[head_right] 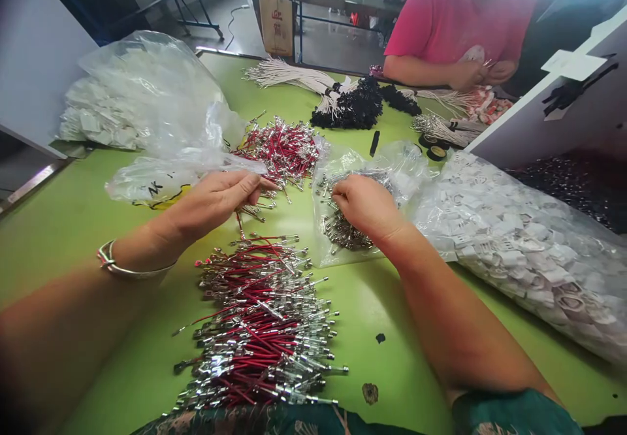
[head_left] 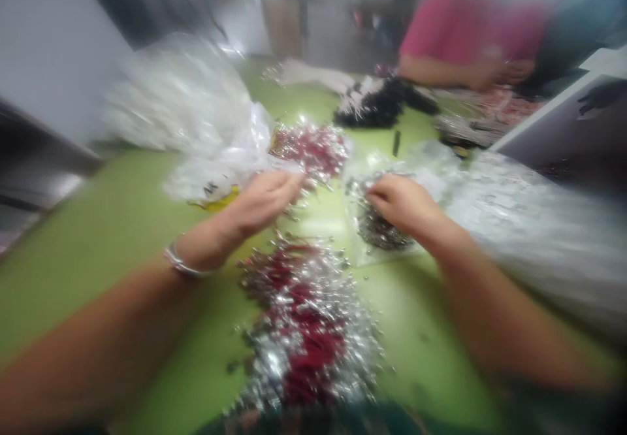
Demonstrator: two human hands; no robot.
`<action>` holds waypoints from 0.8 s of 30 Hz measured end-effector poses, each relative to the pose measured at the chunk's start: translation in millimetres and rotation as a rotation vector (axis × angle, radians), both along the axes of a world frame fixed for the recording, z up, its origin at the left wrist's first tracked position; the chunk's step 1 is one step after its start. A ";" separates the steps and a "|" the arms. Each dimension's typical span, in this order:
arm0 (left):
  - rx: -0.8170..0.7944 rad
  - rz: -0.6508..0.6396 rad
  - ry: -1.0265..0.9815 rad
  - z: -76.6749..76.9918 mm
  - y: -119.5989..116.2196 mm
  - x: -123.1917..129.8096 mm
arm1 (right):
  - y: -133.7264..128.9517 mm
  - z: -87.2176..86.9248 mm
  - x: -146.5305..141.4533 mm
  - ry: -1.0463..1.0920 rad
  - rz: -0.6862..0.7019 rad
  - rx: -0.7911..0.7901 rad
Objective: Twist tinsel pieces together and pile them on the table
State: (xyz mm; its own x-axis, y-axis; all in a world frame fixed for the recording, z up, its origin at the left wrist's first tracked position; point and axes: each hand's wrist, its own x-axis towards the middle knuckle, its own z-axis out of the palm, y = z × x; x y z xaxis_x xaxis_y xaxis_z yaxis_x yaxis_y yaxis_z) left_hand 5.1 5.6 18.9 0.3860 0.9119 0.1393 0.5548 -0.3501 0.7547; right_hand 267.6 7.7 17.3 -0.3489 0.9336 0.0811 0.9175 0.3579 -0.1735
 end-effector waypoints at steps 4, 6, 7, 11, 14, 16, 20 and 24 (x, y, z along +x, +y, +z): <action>-0.047 0.020 0.000 -1.1 1.5 -2.8 | -4.3 -12.1 -9.3 -0.227 -0.039 0.002; -0.087 0.002 0.014 -3.2 0.3 -1.3 | -7.1 -17.3 -14.9 -0.289 -0.056 0.036; -0.103 -0.013 0.021 -4.6 -0.7 0.2 | -8.1 -18.8 -16.9 -0.299 -0.055 0.049; -0.135 -0.123 0.054 -11.5 -7.0 10.1 | -13.0 -15.8 -22.8 -0.060 -0.053 0.083; -0.109 -0.199 0.053 -16.1 -13.0 18.7 | -22.1 -10.5 -30.8 0.314 0.041 0.035; -0.072 -0.211 0.057 -18.1 -16.0 22.8 | -29.0 -10.2 -37.2 0.499 0.132 -0.003; -0.039 -0.222 0.074 -19.0 -17.5 24.4 | -36.7 -15.8 -44.9 0.653 0.199 0.001; 0.002 -0.226 0.191 -17.3 -17.3 22.2 | -35.2 -18.2 -43.2 0.590 0.258 0.098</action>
State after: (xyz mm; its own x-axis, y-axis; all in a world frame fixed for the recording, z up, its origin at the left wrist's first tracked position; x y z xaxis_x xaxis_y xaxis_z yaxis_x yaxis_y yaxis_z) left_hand 27.3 -11.7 1.6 0.5990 0.7995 0.0458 0.5946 -0.4823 0.6433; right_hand 224.4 -27.5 -0.8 -0.4322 0.8042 0.4080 0.5603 0.5940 -0.5773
